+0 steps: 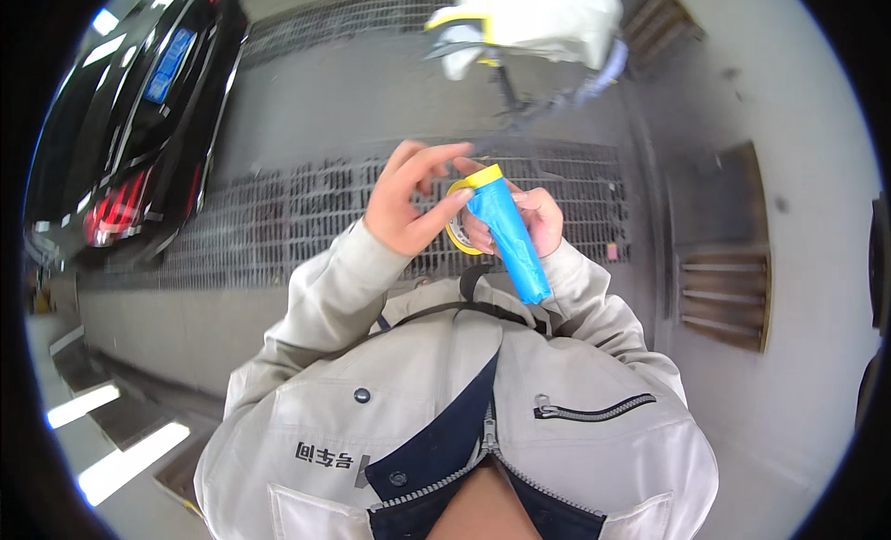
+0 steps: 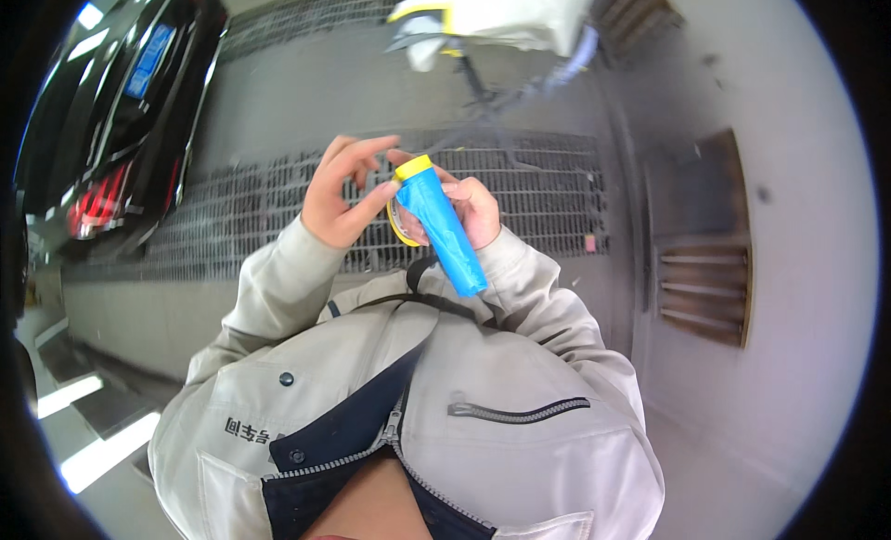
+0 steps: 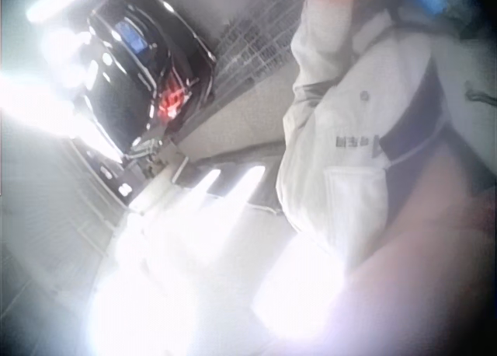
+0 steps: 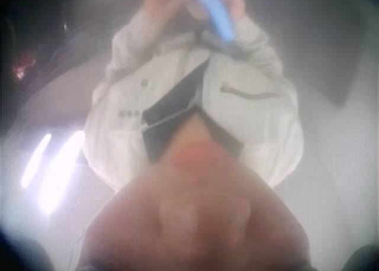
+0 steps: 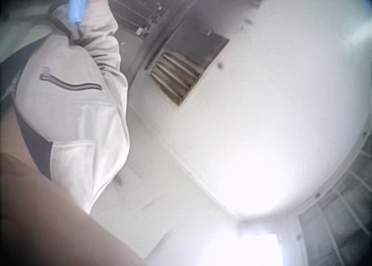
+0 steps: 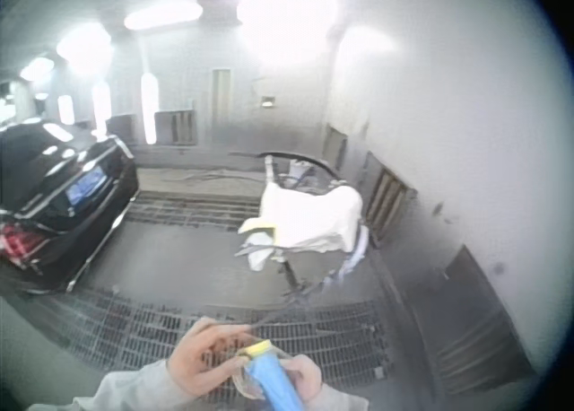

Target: The person tears yellow tape from a roll and applies it to the edges of a white paper mask, then places the mask over a car bumper and secures it with additional tape strips. The person smooths the tape and paper to ensure adhesion.

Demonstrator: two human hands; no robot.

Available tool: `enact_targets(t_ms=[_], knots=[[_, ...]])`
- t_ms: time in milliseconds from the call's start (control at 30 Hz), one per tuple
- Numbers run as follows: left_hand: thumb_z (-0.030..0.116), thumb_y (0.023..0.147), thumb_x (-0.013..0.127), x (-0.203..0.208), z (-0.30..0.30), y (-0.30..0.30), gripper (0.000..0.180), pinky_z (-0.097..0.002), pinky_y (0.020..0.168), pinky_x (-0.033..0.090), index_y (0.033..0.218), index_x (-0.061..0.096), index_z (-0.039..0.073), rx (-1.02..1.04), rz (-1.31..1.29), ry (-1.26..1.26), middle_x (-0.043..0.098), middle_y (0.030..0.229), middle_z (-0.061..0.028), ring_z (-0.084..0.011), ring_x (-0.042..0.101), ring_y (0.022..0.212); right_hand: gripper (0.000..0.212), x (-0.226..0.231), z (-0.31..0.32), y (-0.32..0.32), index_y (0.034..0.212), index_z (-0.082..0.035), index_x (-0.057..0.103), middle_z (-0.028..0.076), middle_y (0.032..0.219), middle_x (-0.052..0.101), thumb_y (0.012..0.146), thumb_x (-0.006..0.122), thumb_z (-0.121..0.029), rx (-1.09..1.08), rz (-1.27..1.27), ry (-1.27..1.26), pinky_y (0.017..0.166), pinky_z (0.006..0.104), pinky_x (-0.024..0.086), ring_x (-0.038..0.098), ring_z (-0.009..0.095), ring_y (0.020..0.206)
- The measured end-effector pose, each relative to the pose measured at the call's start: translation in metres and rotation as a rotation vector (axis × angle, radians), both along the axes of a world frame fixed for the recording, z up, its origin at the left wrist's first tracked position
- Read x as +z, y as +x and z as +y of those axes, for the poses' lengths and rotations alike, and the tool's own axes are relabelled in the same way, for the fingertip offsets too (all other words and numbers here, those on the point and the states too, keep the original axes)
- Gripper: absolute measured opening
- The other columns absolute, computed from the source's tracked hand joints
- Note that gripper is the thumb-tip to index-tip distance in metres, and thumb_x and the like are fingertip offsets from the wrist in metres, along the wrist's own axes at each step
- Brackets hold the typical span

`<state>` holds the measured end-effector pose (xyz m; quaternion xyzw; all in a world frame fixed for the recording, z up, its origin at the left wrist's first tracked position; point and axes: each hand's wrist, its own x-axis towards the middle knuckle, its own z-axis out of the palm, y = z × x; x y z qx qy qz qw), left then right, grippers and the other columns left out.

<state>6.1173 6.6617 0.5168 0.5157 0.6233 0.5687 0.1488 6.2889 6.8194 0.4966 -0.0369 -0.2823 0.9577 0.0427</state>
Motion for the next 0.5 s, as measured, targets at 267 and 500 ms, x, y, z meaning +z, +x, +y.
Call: enact_targets(t_ms=[267, 500], knots=[[0.016, 0.096, 0.084, 0.010, -0.039, -0.108, 0.018, -0.0316, 0.095, 0.045, 0.110, 0.080, 0.006, 0.056, -0.180, -0.180, 0.056, 0.113, -0.0068, -0.0173, 0.054, 0.106, 0.052, 0.013, -0.018, -0.123, 0.129, -0.002, 0.059, 0.013, 0.088, 0.067, 0.104, 0.061, -0.048, 0.346, -0.126, 0.255, 0.063, 0.0318, 0.049, 0.060, 0.020, 0.068], [0.010, 0.102, 0.075, 0.004, -0.013, -0.196, 0.026, -0.0284, 0.087, 0.048, 0.127, 0.080, 0.006, 0.091, -0.516, -0.118, 0.063, 0.120, -0.0040, -0.0119, 0.057, 0.101, 0.050, 0.011, 0.027, -0.211, 0.122, 0.000, 0.063, 0.010, 0.081, 0.066, 0.105, 0.065, -0.047, 0.465, -0.266, 0.262, 0.057, 0.0314, 0.052, 0.062, 0.019, 0.061]])
